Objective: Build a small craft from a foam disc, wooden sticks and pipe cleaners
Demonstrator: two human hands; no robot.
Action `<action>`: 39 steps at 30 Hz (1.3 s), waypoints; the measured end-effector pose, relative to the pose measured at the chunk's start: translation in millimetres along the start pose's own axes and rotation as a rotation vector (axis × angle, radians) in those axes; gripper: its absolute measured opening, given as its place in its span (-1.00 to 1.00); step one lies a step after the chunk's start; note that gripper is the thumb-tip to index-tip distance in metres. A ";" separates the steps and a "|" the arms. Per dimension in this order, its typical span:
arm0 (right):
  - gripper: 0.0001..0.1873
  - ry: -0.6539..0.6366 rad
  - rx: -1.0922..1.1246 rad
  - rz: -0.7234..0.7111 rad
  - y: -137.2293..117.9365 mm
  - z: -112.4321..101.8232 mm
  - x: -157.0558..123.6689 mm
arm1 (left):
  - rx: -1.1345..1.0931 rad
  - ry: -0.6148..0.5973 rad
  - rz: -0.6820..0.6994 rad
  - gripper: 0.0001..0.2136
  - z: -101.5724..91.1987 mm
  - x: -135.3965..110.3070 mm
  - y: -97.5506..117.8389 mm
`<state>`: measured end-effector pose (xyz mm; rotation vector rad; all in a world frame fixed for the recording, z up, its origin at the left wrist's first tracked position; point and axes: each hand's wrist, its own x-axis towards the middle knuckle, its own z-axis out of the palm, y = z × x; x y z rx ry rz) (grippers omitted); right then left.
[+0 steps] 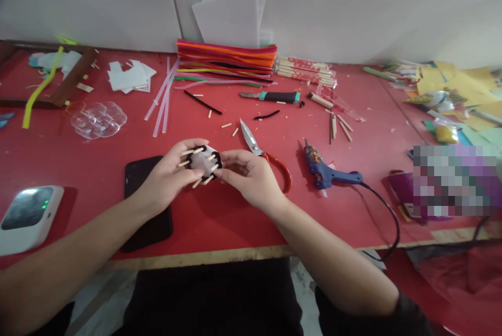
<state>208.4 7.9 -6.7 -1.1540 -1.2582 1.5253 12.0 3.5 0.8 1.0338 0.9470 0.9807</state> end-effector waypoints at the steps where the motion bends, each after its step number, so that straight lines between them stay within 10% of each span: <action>1: -0.66 0.004 -0.021 -0.017 -0.5 0.2 -0.7 | -0.004 -0.008 -0.005 -0.53 -0.3 -0.4 0.7; 27: -0.63 -0.067 0.014 0.095 -5.2 -5.5 -1.9 | -0.160 -0.134 -0.106 -0.50 -5.1 -2.2 1.7; 33: -0.52 0.002 -0.070 -0.124 -4.2 -2.3 -3.9 | -0.322 0.003 -0.203 -0.55 -1.6 1.0 11.1; 39: -0.86 0.022 -0.243 -0.345 -4.6 0.5 -8.5 | -0.322 0.037 -0.289 -0.56 1.4 1.1 11.7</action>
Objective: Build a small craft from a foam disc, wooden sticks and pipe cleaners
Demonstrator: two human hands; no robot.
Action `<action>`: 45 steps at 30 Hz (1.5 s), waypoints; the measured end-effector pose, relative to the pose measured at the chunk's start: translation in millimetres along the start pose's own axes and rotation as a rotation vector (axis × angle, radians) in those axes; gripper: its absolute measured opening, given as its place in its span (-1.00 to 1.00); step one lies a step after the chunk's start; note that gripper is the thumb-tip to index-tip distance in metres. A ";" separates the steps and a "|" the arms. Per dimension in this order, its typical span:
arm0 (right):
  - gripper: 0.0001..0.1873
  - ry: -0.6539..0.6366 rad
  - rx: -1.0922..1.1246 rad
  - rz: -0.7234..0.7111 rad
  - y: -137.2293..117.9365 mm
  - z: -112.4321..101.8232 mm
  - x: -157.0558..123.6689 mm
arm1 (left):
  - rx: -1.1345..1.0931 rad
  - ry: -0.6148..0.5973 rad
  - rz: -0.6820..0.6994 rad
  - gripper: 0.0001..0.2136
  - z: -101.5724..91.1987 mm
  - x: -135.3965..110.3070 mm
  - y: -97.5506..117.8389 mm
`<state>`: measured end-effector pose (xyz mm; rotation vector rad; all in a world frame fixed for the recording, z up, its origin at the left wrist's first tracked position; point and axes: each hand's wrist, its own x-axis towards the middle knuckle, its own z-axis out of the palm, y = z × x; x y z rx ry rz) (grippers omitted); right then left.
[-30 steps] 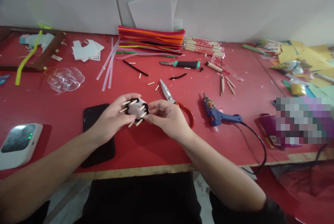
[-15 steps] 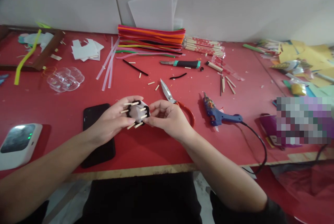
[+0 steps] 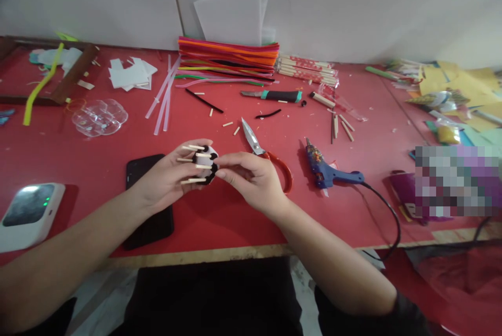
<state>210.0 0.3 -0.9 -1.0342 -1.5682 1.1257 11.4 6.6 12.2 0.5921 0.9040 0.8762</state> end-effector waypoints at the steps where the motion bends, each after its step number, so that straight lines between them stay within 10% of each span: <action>1: -0.89 -0.003 -0.024 -0.019 -0.1 -0.4 -0.1 | 0.014 0.008 0.000 -0.56 -0.4 0.0 -1.2; 24: -0.68 -0.069 -0.503 -0.358 11.7 -10.9 3.3 | 0.123 0.195 0.027 -0.60 1.2 -0.1 -0.3; 33: -0.62 0.047 -1.264 0.190 18.5 -35.9 17.6 | 0.340 0.051 0.191 -0.33 -18.9 13.7 -12.3; 45: -0.74 -0.155 -1.281 0.340 -3.6 -43.7 45.5 | 1.107 0.009 0.631 -0.58 -17.6 3.7 -19.0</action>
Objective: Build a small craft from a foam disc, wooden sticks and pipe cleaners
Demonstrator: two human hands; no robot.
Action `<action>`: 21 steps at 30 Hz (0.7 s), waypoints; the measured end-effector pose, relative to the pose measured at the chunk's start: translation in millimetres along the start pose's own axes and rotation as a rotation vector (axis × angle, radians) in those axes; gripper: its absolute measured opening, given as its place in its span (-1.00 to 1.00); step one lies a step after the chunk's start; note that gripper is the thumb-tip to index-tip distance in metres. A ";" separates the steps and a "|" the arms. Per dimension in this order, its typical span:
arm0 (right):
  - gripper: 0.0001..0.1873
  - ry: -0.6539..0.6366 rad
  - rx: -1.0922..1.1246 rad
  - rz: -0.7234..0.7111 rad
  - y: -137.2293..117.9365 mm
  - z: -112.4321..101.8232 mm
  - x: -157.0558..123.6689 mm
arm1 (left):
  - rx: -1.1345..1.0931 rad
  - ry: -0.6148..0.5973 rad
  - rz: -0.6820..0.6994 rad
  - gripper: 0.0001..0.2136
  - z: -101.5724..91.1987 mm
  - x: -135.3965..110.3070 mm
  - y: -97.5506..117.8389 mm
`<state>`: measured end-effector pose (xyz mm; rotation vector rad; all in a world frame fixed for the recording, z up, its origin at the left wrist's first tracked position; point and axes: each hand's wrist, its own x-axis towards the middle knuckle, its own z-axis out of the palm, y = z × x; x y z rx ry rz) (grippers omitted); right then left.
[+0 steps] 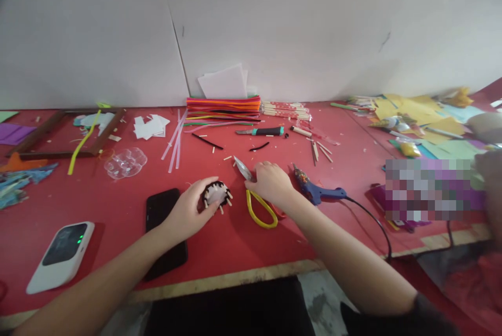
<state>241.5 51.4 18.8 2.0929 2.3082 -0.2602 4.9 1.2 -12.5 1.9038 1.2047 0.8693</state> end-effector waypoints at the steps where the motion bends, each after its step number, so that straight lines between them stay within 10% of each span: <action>1: -0.76 -0.016 -0.007 0.005 -1.8 -1.3 1.5 | 0.056 -0.003 0.010 -0.58 0.7 0.0 -1.3; 10: -0.76 -0.010 -0.015 0.091 -7.3 -5.6 9.0 | 0.245 0.091 0.039 -0.54 3.3 1.4 -10.0; 21: -0.70 -0.032 -0.184 -0.073 -4.4 -26.9 87.4 | -0.216 0.060 -0.012 -0.57 -1.3 3.8 -6.0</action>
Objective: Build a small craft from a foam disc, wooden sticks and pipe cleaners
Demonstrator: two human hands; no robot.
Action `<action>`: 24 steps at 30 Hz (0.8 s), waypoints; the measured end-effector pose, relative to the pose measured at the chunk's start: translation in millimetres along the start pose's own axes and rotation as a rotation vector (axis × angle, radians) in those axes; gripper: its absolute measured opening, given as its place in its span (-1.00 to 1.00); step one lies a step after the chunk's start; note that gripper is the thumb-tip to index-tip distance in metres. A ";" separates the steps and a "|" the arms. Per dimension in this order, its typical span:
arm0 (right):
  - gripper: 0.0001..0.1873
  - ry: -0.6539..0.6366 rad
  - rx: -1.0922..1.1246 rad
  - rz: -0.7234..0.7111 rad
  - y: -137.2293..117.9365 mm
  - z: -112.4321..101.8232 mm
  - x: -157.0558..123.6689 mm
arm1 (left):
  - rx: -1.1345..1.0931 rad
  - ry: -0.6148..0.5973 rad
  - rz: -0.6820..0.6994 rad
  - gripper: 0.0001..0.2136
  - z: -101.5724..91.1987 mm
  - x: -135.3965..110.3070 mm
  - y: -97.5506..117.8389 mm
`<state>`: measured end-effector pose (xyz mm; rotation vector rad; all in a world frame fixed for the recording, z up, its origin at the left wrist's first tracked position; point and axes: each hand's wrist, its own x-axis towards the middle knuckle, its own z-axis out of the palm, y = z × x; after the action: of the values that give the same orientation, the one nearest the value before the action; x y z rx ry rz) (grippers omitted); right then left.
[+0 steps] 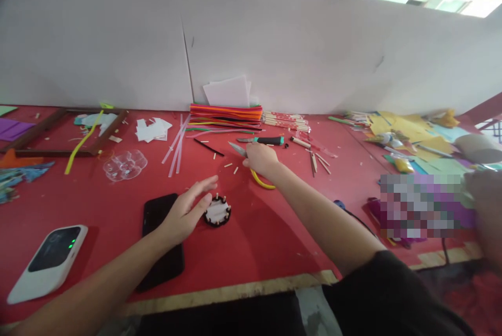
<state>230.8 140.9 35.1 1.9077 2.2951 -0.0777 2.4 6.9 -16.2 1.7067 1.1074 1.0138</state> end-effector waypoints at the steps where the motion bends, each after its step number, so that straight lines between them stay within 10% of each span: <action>1: -0.69 -0.021 -0.014 -0.037 3.7 -2.1 5.1 | -0.010 0.051 0.002 -0.61 -1.5 1.1 1.0; 8: -0.64 -0.046 -0.072 -0.269 1.8 -18.2 26.7 | -0.310 0.368 -0.128 -0.53 -3.4 3.5 5.9; 16: -0.67 0.031 -0.079 -0.333 -64.1 -10.0 51.6 | -0.361 0.335 -0.194 -0.64 -1.4 5.7 -3.1; 24: -0.72 0.091 -0.017 -0.243 -64.4 -11.3 57.1 | -0.318 0.399 -0.243 -0.76 -4.2 8.2 -7.3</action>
<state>156.6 186.0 33.7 1.6481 2.5688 0.0003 -1.0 17.4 -20.2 1.1148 1.2864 1.3256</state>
